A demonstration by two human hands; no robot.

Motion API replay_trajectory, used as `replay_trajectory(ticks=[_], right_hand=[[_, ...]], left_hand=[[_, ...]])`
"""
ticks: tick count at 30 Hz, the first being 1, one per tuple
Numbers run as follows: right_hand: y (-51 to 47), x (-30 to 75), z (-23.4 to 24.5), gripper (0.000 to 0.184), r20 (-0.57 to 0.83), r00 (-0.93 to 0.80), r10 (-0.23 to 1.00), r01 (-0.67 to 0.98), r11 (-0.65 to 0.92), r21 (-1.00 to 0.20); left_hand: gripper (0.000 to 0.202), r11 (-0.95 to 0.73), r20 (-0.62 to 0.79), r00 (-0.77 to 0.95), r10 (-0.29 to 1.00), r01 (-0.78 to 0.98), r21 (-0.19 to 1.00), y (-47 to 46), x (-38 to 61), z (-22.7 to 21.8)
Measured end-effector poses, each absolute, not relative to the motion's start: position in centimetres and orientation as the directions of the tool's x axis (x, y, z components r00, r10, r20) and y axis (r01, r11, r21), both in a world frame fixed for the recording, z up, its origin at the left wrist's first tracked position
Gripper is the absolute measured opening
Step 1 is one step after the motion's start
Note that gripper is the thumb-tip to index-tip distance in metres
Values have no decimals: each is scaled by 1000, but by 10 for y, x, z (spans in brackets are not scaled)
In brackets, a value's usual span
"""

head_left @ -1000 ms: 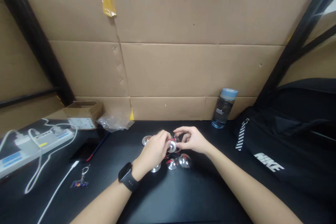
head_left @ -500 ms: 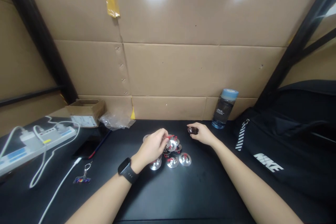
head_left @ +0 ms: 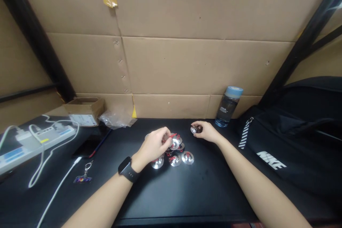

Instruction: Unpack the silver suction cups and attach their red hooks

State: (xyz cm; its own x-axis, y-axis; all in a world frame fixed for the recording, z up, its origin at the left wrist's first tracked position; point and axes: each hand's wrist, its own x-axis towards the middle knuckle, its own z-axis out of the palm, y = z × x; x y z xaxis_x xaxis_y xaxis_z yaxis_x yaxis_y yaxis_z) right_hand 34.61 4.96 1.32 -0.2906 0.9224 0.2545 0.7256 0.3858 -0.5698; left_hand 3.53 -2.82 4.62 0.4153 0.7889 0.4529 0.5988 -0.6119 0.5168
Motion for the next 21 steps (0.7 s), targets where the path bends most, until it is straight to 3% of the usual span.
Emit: replay_trajectory(ticks=[14,21], right_hand=[[41,336,17,41,202,-417,886,719,457,-523],[42,339,19,36,190,-437,879,741,472,-478]], left_hand=[[4,-661,469,470,748,590,463,-24,31,45],[6,-510,463,274,843,682,524,10,-15,45]])
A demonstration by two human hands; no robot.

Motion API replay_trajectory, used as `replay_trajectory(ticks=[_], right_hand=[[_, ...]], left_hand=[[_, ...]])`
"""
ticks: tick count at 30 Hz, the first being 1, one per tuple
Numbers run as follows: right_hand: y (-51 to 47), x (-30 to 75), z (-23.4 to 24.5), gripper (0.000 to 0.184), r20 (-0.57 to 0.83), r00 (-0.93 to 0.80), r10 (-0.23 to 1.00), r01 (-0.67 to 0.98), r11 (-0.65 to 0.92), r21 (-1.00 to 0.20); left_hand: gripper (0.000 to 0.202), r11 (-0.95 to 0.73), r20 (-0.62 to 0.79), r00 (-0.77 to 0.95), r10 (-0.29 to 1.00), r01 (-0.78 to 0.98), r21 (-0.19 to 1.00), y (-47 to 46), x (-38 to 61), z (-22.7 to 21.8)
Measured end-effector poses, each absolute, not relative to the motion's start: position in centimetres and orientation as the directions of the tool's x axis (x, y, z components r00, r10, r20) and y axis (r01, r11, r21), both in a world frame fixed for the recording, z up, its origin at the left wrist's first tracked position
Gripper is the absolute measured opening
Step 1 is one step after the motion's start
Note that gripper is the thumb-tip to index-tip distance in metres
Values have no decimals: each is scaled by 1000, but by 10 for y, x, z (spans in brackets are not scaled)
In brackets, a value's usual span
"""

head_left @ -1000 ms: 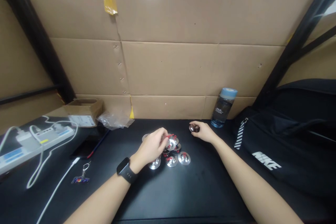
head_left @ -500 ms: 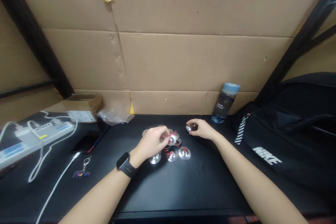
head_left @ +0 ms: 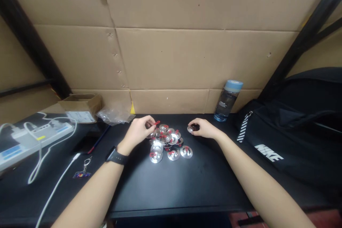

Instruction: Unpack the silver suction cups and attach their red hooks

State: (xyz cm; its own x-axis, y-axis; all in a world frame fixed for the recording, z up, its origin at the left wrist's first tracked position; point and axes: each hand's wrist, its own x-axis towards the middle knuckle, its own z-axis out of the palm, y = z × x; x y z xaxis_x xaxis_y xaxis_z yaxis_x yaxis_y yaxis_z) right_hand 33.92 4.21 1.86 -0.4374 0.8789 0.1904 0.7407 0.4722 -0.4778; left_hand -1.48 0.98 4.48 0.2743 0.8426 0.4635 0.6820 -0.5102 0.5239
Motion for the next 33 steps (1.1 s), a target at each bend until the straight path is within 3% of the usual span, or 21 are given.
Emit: replay_trajectory(ticks=[7,13,21,33], right_hand=[[44,340,15,34,197,-461,865,743,498,-447],[44,340,16,32,194,-470,861,738,504,-448],[44,340,18,31,186,-474,861,732,502,-460],[38,341,29,32,108,-534,838,710,514,-481]], left_hand=[[10,-358,406,126,905,740,570,41,-34,12],[18,-440,369,259,893,676,591,40,-28,12],[36,-612,349,510,786,720,327,18,0,15],[42,-627,288,561,776,740,246,14,15,8]])
